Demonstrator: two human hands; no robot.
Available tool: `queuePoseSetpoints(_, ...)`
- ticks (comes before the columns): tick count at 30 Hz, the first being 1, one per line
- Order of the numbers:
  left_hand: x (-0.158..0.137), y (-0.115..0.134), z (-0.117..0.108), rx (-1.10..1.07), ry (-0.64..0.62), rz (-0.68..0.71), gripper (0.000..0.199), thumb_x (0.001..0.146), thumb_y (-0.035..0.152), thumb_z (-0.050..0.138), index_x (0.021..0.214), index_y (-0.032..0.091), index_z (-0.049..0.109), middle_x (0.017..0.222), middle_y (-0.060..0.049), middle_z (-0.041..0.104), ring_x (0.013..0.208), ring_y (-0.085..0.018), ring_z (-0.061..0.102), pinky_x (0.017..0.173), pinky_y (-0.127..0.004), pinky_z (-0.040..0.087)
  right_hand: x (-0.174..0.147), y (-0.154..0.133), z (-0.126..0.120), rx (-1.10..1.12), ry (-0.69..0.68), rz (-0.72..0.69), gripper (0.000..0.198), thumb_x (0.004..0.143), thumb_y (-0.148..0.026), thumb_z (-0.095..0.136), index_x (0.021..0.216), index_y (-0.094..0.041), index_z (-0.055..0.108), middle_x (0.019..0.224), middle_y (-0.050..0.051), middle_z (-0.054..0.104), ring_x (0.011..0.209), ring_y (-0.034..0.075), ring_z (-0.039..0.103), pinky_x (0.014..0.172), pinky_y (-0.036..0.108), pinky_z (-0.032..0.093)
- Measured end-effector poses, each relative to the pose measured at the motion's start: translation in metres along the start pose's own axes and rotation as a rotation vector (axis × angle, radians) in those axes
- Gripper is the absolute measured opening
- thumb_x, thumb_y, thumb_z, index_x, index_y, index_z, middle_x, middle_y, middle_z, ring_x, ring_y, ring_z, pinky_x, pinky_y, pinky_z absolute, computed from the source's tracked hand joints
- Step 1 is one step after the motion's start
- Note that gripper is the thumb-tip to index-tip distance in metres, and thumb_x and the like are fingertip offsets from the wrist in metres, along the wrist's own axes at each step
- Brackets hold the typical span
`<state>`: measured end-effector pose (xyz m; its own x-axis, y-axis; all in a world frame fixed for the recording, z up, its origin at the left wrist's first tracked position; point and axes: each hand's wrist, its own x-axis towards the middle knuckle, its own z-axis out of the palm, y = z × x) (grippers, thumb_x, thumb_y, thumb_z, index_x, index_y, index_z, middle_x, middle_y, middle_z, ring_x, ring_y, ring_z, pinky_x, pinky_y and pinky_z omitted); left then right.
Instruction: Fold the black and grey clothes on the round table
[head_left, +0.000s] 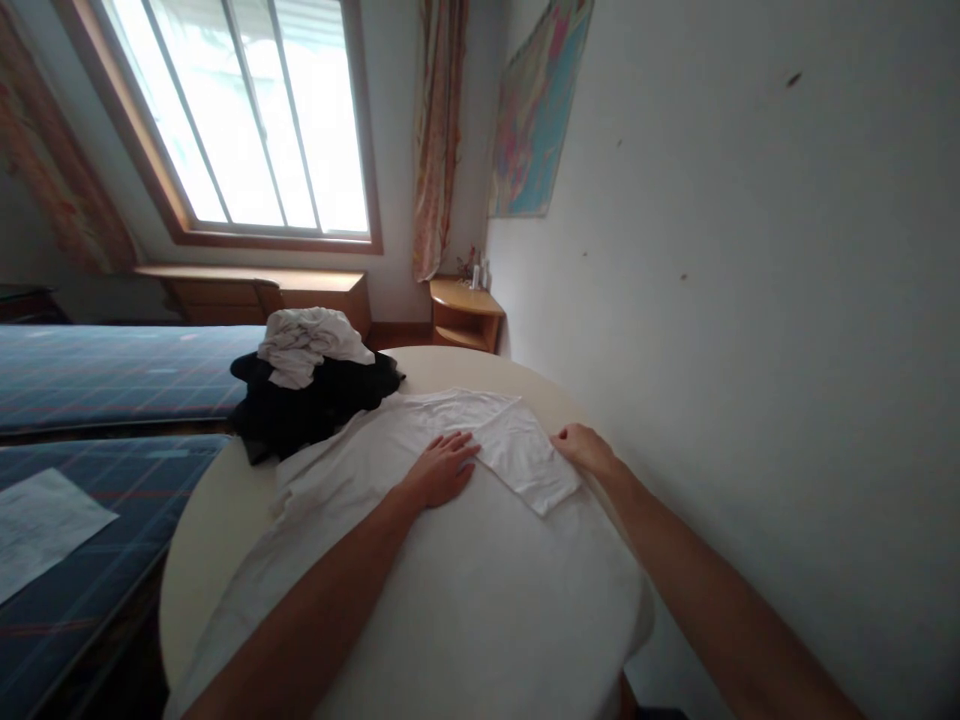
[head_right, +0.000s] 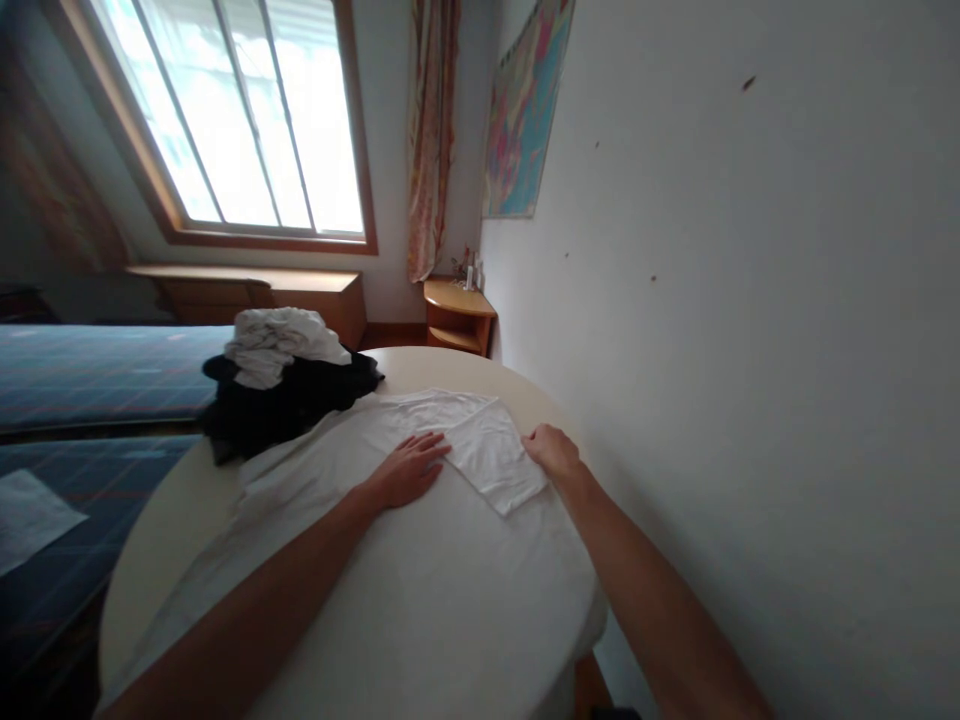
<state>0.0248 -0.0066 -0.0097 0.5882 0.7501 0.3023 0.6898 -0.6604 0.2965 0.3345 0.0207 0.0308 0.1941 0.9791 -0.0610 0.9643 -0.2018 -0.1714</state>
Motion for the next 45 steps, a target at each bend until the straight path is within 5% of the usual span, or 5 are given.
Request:
queuePoseSetpoints(8,-0.001,0.004,-0.005,-0.044,0.012,0.154,0.042,0.092,0.015,0.046,0.127,0.026,0.064,0.14,-0.006,0.059,0.129,-0.022,0.053,0.112,-0.04,0.04,-0.024,-0.001,0.004,0.034,-0.059,-0.008,0.034,0.086,-0.042,0.058,0.087,-0.014,0.077,0.097,0.018,0.075,0.095,0.026,0.07,0.077,0.029,0.047)
queuePoseSetpoints(17,-0.001,0.004,-0.006,-0.043,0.0,0.15,0.043,0.09,0.014,0.047,0.128,0.025,0.065,0.141,-0.006,0.058,0.131,-0.022,0.052,0.114,-0.039,0.038,-0.043,-0.014,-0.002,0.195,0.017,-0.131,0.04,0.08,-0.024,0.064,0.118,-0.013,0.06,0.111,0.013,0.072,0.096,0.021,0.067,0.08,0.024,0.046)
queuePoseSetpoints(28,-0.002,0.003,-0.003,-0.025,0.05,0.135,0.039,0.091,0.018,0.049,0.124,0.027,0.067,0.139,-0.006,0.059,0.129,-0.023,0.053,0.112,-0.04,0.041,-0.062,-0.036,0.0,0.269,0.017,-0.275,0.057,0.068,-0.008,0.065,0.124,-0.016,0.06,0.1,0.007,0.073,0.09,0.019,0.067,0.077,0.024,0.046)
queuePoseSetpoints(38,0.0,0.002,-0.001,-0.019,0.129,0.028,0.034,0.09,0.018,0.051,0.119,0.024,0.068,0.137,-0.007,0.058,0.129,-0.024,0.05,0.113,-0.043,0.039,-0.061,-0.009,0.003,0.281,0.014,-0.221,0.059,0.076,-0.008,0.057,0.135,-0.014,0.052,0.126,0.012,0.066,0.108,0.02,0.065,0.096,0.028,0.045)
queuePoseSetpoints(45,0.001,0.005,-0.005,-0.045,0.107,0.074,0.036,0.093,0.017,0.046,0.124,0.021,0.064,0.126,-0.007,0.065,0.12,-0.023,0.054,0.109,-0.04,0.041,-0.086,-0.043,-0.004,0.375,0.0,-0.312,0.063,0.073,-0.008,0.06,0.135,-0.017,0.052,0.124,0.01,0.066,0.113,0.02,0.062,0.099,0.028,0.044)
